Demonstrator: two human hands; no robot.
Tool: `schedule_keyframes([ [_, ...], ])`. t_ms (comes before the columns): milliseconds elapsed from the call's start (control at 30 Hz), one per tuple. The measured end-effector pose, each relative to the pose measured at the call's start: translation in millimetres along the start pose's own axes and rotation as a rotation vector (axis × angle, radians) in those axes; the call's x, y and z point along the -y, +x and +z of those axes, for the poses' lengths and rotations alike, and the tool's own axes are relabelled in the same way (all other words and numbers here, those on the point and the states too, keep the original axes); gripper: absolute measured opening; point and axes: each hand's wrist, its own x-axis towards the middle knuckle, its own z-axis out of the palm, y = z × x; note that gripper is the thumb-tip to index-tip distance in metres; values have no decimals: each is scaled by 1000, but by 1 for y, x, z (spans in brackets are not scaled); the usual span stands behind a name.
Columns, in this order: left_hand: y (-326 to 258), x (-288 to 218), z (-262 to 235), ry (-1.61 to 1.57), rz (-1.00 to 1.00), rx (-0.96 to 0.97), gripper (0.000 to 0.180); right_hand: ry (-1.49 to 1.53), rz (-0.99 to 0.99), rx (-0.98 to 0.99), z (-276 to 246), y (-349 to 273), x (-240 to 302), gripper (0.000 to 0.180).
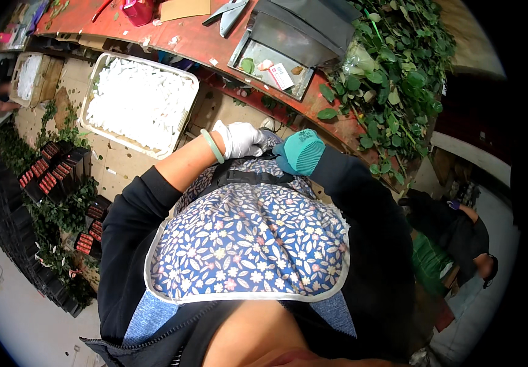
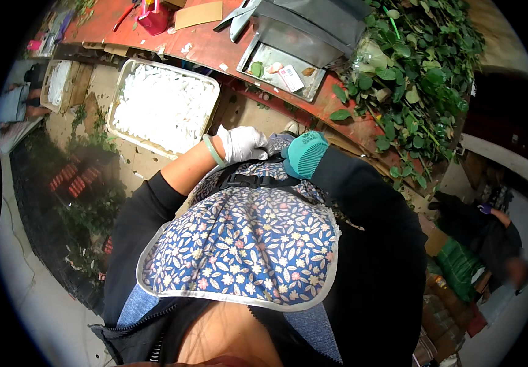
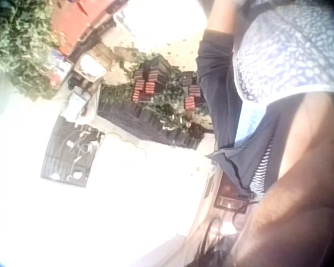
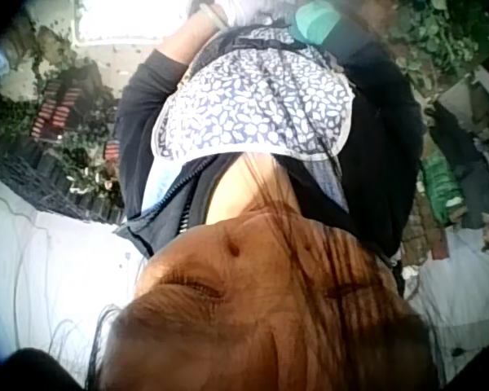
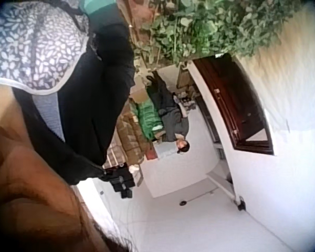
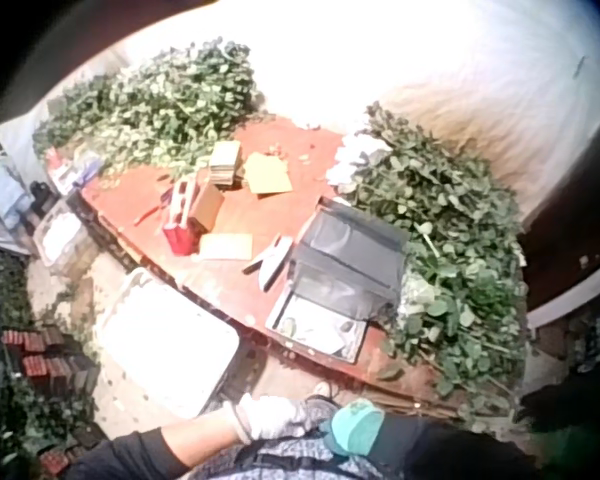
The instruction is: The person packs bunches of white and pink roses into cardboard boxes, using a stapler to secure the cardboard liners and packaging.
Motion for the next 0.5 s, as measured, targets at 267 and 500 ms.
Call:
schedule_keyframes([
  [267, 18, -23, 11, -465, 235, 17, 24, 268, 68, 131, -24, -18, -13, 46],
  [500, 28, -48, 2, -55, 14, 324, 41, 579, -20, 135, -1, -18, -33, 61],
])
